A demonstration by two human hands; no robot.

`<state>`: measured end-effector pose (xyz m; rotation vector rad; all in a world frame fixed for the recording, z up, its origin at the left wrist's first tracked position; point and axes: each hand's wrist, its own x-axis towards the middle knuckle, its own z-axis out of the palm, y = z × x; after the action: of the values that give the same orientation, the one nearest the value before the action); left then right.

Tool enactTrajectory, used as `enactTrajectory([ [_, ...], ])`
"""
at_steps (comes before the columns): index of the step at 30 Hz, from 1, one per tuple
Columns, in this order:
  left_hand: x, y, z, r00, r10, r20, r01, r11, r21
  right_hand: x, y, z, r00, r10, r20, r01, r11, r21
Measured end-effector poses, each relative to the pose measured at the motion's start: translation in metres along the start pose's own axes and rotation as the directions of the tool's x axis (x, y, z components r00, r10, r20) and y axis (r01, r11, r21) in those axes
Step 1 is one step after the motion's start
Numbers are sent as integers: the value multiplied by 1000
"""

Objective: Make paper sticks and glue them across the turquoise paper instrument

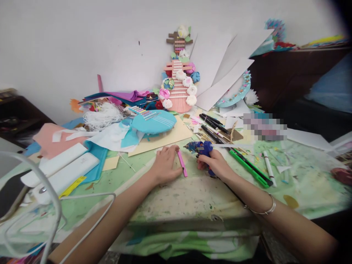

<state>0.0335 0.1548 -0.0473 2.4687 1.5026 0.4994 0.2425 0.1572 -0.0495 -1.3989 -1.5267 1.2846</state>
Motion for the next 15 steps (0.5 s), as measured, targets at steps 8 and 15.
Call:
enactTrajectory([
  [8,0,4,1,997,79,-15,-77,993,90,-4,-2,0,1000,-15,-26,15,1000,0],
  [15,-1,8,1,995,102,-7,-100,986,132,-4,-1,0,998,-15,-59,18,999,42],
])
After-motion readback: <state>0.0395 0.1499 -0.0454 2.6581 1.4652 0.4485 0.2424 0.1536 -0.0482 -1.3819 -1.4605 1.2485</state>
